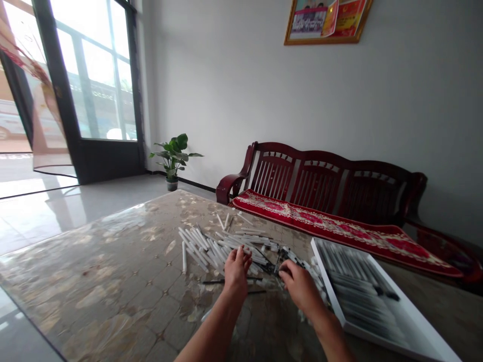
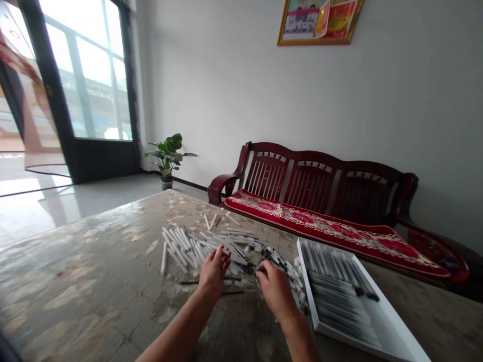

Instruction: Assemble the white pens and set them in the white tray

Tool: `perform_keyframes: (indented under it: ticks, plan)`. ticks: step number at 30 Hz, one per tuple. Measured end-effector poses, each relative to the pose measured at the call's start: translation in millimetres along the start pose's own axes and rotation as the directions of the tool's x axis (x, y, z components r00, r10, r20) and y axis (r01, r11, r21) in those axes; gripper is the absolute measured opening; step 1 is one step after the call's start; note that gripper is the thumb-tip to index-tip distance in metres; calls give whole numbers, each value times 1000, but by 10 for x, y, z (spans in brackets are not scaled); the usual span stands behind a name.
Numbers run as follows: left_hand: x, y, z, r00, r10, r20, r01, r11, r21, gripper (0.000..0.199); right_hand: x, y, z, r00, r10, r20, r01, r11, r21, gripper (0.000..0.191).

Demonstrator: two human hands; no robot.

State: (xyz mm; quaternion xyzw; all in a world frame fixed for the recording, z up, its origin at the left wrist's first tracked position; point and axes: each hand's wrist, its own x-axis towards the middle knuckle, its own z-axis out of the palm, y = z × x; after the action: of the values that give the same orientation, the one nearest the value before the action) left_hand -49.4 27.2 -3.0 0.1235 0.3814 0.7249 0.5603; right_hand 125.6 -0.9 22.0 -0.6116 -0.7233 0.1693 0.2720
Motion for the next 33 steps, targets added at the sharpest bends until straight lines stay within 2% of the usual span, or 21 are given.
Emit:
perform_keyframes:
  ticks: [4, 10, 16, 21, 23, 25, 27, 30, 32, 33]
  plan:
    - [-39, 47, 45, 996, -89, -10, 86, 987, -134, 12, 15, 51, -43, 999, 34, 9, -35, 990, 137, 16]
    - [-57, 69, 58, 995, -93, -23, 89, 985, -151, 12, 7, 80, -40, 999, 29, 20, -33, 977, 211, 15]
    - [-58, 45, 48, 997, -50, 53, 53, 997, -53, 21, 11, 48, -56, 1000, 22, 18, -24, 995, 102, 18]
    - [-57, 6, 42, 990, 49, 134, -64, 992, 107, 41, -42, -105, -193, 994, -55, -95, 51, 997, -51, 16]
    - [-89, -23, 54, 979, 34, 199, -67, 985, 161, 46, -55, -160, -222, 989, -87, -118, 83, 996, -42, 14]
    - [-150, -59, 72, 957, -57, 284, 7, 985, 172, 47, -48, -178, -201, 991, -86, -102, 94, 993, 78, 11]
    - [-227, -96, 90, 910, -183, 371, 134, 979, 154, 45, -22, -155, -135, 997, -48, -58, 63, 959, 275, 10]
    - [-317, -134, 102, 832, -350, 431, 320, 937, 144, 37, 25, -67, 3, 1000, 25, -5, -19, 848, 529, 28]
    - [-331, -140, 101, 806, -403, 433, 378, 914, 147, 31, 50, 6, 85, 998, 60, 14, -56, 780, 623, 43]
    - [-322, -135, 100, 807, -406, 429, 384, 912, 141, 28, 63, 42, 117, 997, 70, 25, -69, 752, 656, 47]
